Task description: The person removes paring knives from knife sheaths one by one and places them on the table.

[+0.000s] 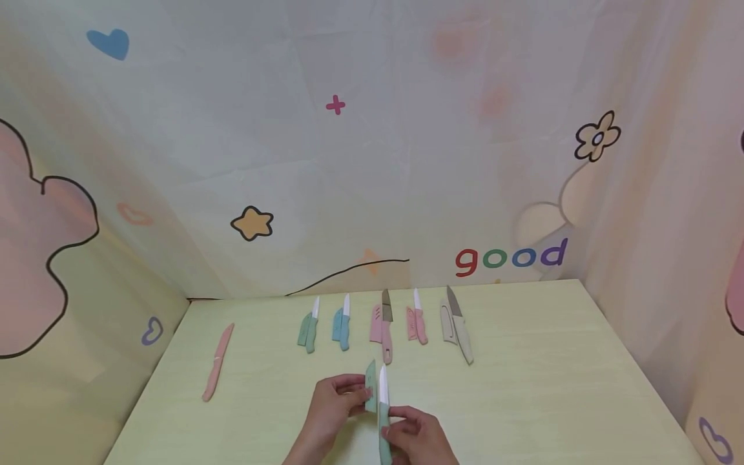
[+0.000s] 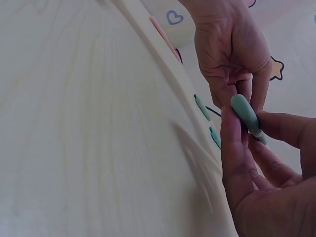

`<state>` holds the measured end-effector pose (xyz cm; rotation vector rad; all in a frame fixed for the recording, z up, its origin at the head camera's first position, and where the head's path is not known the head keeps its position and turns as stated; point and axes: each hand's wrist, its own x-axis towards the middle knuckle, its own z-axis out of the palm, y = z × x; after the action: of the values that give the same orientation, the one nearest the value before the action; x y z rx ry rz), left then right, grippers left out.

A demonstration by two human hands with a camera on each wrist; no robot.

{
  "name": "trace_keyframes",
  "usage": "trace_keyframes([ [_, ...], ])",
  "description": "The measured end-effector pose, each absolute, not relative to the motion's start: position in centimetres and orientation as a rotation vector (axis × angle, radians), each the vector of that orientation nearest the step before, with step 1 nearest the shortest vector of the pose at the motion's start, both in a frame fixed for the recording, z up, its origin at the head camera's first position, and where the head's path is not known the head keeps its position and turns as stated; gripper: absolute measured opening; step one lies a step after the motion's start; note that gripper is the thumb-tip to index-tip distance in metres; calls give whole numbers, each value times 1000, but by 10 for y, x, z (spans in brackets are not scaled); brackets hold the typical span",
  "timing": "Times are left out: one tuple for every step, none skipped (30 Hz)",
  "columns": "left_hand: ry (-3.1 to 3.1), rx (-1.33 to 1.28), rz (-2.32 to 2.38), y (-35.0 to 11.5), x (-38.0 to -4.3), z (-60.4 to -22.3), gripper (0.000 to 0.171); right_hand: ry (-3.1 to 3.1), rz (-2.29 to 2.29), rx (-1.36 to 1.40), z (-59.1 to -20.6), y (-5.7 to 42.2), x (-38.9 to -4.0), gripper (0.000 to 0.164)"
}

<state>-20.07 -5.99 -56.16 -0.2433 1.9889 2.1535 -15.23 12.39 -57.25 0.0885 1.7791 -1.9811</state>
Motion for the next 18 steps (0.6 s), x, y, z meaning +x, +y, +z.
trace_keyframes([
  [1986,-241,2154,-60,-200,-562,23,1784,-1981,93,-573,124,-153,48],
  [1980,-240,2154,-59,-198,-562,23,1789,-1982,96,-572,124,-153,49],
  [1974,-241,2156,-59,-197,-562,23,1795,-1984,94,-572,124,-154,49],
  [1975,-243,2154,-59,-196,-561,22,1805,-1984,93,-572,123,-154,50],
  [1972,-246,2152,-59,-195,-561,22,1815,-1985,94,-571,123,-155,51],
  [1970,-248,2149,-58,-195,-561,22,1826,-1985,94,-570,122,-156,52],
  [1972,-249,2146,-58,-194,-561,22,1839,-1984,93,-569,122,-156,52],
  [1970,-251,2144,-58,-193,-560,22,1851,-1981,93,-568,122,-157,53],
  [1969,-253,2142,-58,-192,-559,22,1862,-1977,93,-567,121,-157,53],
  [1969,-253,2141,-58,-191,-558,21,1872,-1975,93,-565,121,-158,53],
  [1969,-254,2138,-58,-190,-557,21,1880,-1974,92,-564,120,-158,54],
  [1971,-253,2135,-58,-190,-557,21,1889,-1971,89,-562,120,-159,54],
  [1972,-251,2135,-58,-190,-556,21,1896,-1968,86,-561,120,-160,53],
  [1973,-253,2133,-58,-189,-555,21,1905,-1964,86,-560,119,-160,52],
  [1975,-254,2131,-58,-189,-555,21,1912,-1961,86,-560,118,-161,52],
  [1976,-257,2129,-58,-189,-555,21,1918,-1960,85,-559,118,-162,51],
  [1981,-258,2124,-58,-189,-556,21,1925,-1957,84,-559,117,-163,51],
  [1982,-260,2123,-58,-189,-557,21,1934,-1954,84,-559,117,-164,51],
])
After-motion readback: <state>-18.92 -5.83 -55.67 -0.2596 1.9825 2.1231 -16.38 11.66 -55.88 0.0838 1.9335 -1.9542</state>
